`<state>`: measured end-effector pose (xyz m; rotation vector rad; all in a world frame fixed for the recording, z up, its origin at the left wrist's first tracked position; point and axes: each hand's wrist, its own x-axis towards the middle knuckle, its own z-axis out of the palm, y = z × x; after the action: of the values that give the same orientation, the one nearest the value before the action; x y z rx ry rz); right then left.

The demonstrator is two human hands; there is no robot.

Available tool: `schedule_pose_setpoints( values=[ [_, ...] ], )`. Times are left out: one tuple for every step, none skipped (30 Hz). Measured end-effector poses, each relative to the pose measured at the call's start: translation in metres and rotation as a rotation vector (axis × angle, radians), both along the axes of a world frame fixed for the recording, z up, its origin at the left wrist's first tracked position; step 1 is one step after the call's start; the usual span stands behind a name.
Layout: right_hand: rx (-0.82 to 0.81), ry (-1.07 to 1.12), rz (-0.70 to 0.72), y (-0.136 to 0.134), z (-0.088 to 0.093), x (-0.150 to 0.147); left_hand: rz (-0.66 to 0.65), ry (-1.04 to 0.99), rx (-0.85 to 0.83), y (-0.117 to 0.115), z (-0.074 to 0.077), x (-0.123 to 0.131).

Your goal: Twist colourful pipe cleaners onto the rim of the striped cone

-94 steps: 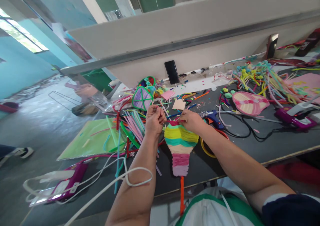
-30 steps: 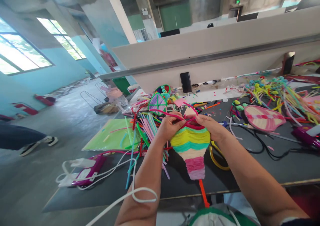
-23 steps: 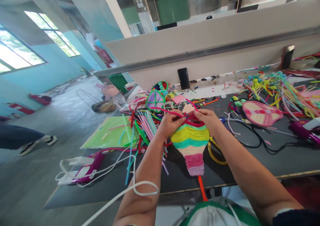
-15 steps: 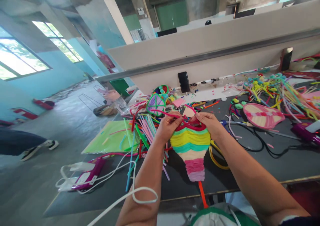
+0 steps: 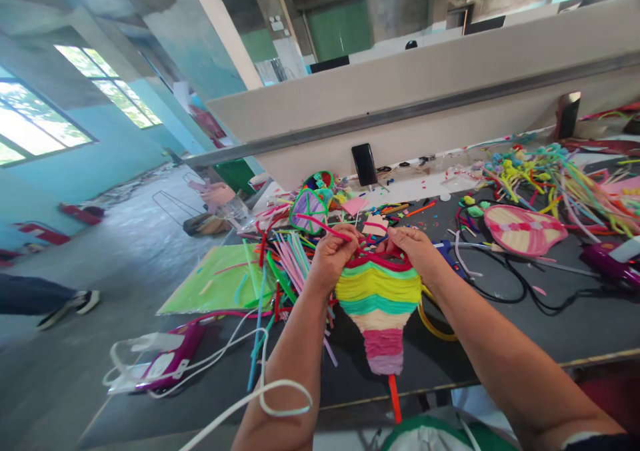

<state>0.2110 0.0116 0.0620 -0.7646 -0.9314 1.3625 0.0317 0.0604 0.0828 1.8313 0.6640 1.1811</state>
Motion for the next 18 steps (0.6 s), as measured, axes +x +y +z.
schedule_pose_setpoints(
  values=[
    [-0.007, 0.004, -0.004, 0.001, -0.001, 0.0, -0.01, 0.003, 0.005, 0.001, 0.0, 0.0],
    [-0.017, 0.006, -0.012, 0.003, -0.002, 0.001, -0.017, 0.004, 0.005, 0.001, -0.001, 0.001],
    [-0.029, 0.006, -0.022, 0.004, -0.004, 0.002, -0.023, 0.004, 0.0, 0.002, -0.001, 0.001],
    [-0.041, 0.001, -0.028, 0.006, -0.005, 0.002, -0.027, 0.001, -0.011, 0.002, -0.002, 0.001],
    [-0.051, -0.005, -0.031, 0.007, -0.006, 0.003, -0.03, -0.004, -0.028, 0.003, -0.002, 0.001],
    [-0.055, -0.007, -0.03, 0.009, -0.007, 0.005, -0.032, -0.01, -0.045, 0.004, -0.002, 0.0],
    [-0.05, -0.007, -0.028, 0.01, -0.008, 0.006, -0.033, -0.009, -0.057, 0.005, -0.002, -0.001],
    [-0.036, -0.013, -0.028, 0.01, -0.008, 0.007, -0.033, 0.001, -0.055, 0.006, -0.002, -0.002],
    [-0.01, -0.036, -0.036, 0.01, -0.008, 0.009, -0.029, 0.028, -0.038, 0.006, -0.002, -0.003],
    [0.026, -0.083, -0.058, 0.011, -0.008, 0.01, -0.021, 0.069, -0.004, 0.007, -0.002, -0.004],
    [0.066, -0.161, -0.093, 0.011, -0.007, 0.012, -0.013, 0.12, 0.042, 0.007, -0.001, -0.004],
    [0.11, -0.267, -0.133, 0.011, -0.007, 0.013, -0.008, 0.173, 0.094, 0.006, -0.001, -0.004],
    [0.162, -0.391, -0.179, 0.011, -0.007, 0.014, -0.004, 0.218, 0.145, 0.005, -0.001, -0.003],
    [0.224, -0.52, -0.23, 0.011, -0.007, 0.015, -0.002, 0.25, 0.194, 0.003, -0.001, -0.002],
    [0.292, -0.65, -0.284, 0.011, -0.007, 0.015, -0.005, 0.272, 0.235, 0.0, -0.001, 0.001],
    [0.36, -0.77, -0.337, 0.011, -0.007, 0.014, -0.008, 0.283, 0.27, -0.002, -0.002, 0.003],
    [0.419, -0.874, -0.386, 0.011, -0.008, 0.013, -0.008, 0.29, 0.294, -0.005, -0.002, 0.005],
    [0.456, -0.956, -0.428, 0.01, -0.008, 0.012, -0.006, 0.295, 0.307, -0.008, -0.003, 0.007]
  ],
)
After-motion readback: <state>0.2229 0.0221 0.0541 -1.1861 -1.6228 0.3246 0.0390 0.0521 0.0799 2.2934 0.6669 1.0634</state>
